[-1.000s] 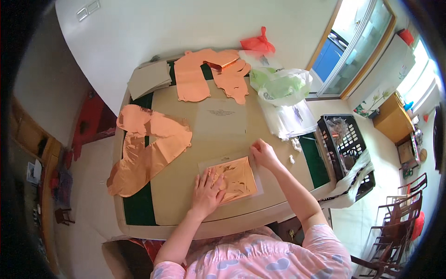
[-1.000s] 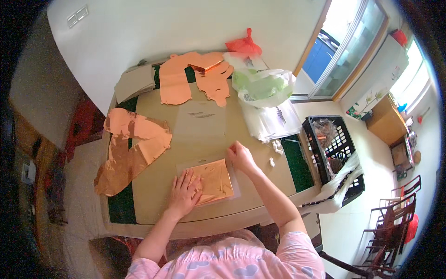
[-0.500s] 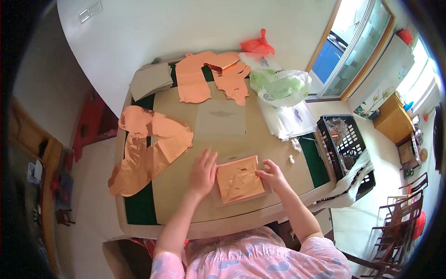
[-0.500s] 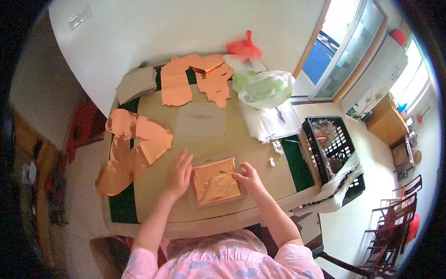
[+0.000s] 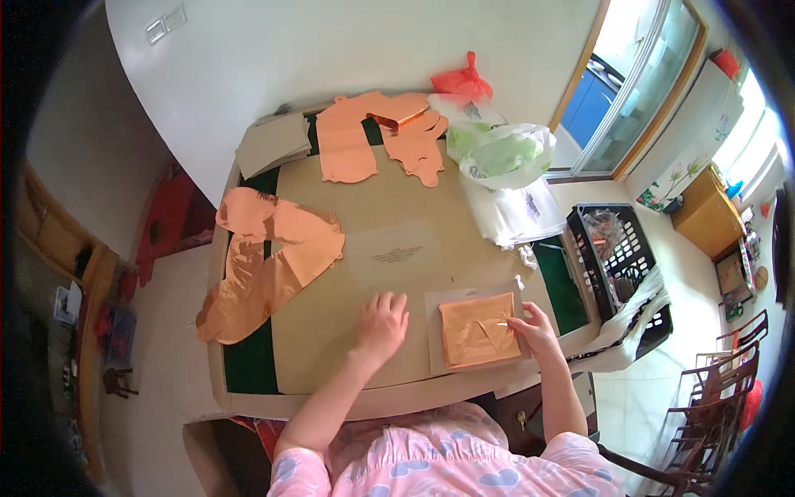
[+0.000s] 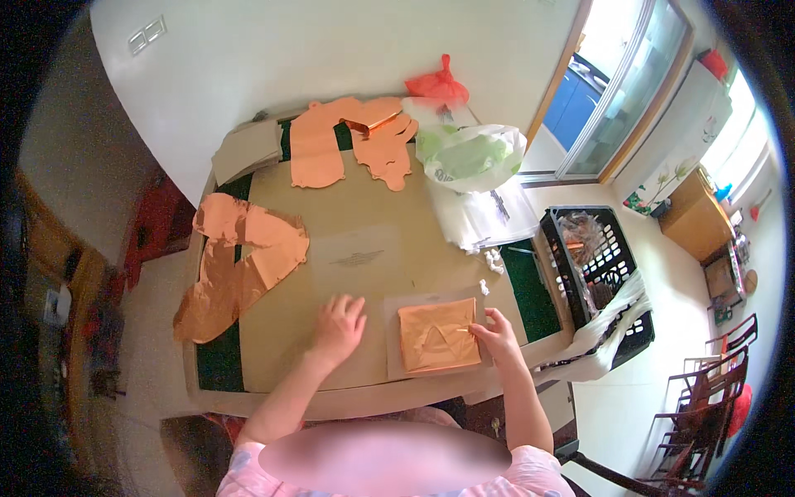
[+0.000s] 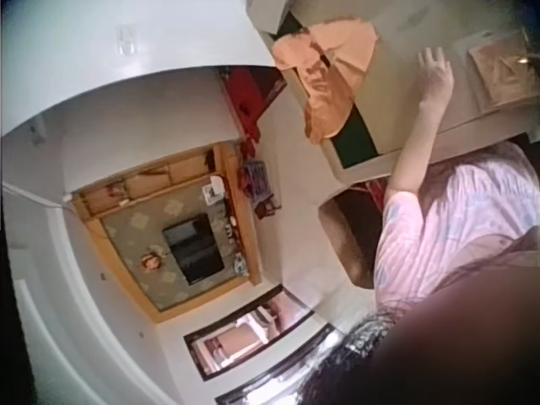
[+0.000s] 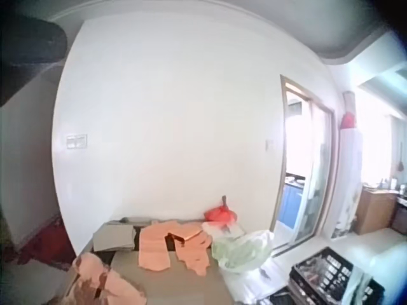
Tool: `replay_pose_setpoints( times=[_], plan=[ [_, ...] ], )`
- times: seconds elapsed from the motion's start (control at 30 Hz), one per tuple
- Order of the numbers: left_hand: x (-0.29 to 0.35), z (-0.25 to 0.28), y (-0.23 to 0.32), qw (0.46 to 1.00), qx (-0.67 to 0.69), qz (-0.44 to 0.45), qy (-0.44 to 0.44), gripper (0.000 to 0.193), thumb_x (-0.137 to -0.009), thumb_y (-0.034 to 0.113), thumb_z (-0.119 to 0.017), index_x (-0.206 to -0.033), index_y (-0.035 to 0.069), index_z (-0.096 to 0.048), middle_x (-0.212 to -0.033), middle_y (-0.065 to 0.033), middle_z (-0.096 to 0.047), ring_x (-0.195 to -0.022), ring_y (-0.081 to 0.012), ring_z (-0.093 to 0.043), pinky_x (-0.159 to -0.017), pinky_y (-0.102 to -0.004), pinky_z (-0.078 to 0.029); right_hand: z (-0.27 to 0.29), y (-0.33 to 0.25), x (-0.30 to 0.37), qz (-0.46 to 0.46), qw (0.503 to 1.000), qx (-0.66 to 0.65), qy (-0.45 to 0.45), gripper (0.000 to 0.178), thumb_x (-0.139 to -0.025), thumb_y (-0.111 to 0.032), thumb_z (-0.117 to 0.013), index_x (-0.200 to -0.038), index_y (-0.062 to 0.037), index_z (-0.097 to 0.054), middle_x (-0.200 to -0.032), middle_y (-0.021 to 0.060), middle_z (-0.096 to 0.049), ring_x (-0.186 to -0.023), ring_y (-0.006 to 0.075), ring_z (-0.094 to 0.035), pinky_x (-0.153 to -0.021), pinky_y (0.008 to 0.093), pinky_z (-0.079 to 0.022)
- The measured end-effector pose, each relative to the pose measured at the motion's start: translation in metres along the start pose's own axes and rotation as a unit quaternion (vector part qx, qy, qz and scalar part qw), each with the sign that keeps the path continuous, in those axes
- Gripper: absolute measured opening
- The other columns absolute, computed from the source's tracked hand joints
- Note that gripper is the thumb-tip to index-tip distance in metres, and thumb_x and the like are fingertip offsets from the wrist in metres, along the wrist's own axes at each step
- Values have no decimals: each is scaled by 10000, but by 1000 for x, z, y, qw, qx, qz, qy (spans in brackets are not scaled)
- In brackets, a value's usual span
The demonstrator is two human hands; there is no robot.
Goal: Folding rose gold foil balloons and inserting them into clear plastic packaging sleeves.
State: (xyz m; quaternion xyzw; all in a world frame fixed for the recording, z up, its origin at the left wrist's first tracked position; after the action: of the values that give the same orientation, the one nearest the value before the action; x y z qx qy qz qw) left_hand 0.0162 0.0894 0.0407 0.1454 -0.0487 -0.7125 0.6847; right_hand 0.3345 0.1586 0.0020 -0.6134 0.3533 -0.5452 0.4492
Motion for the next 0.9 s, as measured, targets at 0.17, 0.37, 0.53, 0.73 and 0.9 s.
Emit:
replay_pose_setpoints(
  times=[0.17,0.37,0.53,0.73,0.9],
  plan=[
    [-39,7,-19,991,19,-110,73,199,-819,133,-613,-1008,72,-632,-1034,-89,-586,-1010,-261,-554,-871,-406,-481,5,-6,3,7,1000,18,-15,390,-846,-37,-686,-1183,-23,-491,-843,84,-673,-743,129,-645,-641,244,-507],
    [-54,-12,-10,990,-101,-100,-8,102,-805,102,-579,-889,48,-599,-944,-90,-588,-974,-292,-575,-812,-398,-525,-12,-1,0,45,999,7,-6,441,-847,-56,-698,-1232,-17,-488,-790,69,-664,-677,126,-626,-575,250,-493],
    [-47,-5,-13,987,-80,-139,20,87,-814,88,-565,-878,36,-592,-951,-107,-586,-959,-294,-580,-782,-373,-542,-27,11,-7,49,992,116,-7,498,-854,-38,-678,-1294,-13,-445,-858,114,-681,-734,140,-653,-635,259,-524],
    [-48,-5,-13,991,-59,-120,4,135,-809,74,-566,-926,10,-586,-979,-150,-579,-981,-308,-569,-836,-395,-528,-23,-10,2,38,997,70,23,573,-849,-26,-686,-1338,15,-391,-816,95,-664,-721,136,-637,-621,255,-508],
    [-54,-8,-21,997,-21,-76,-21,147,-819,74,-560,-950,14,-586,-1022,-151,-567,-1049,-311,-532,-874,-420,-515,-31,-16,5,34,994,98,36,563,-852,-44,-688,-1334,19,-405,-820,103,-672,-722,129,-634,-636,249,-501]
  ],
)
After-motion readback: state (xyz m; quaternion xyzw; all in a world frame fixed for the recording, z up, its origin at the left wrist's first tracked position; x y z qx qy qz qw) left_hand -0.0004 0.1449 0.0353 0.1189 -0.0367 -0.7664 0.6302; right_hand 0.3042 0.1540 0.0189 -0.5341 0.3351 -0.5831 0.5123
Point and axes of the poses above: each hand's wrist, its own x-axis away from the middle knuckle, its own z-axis out of the back of the hand, y = z × x, the point moved 6 cm from there along -x, towards the middle knuckle
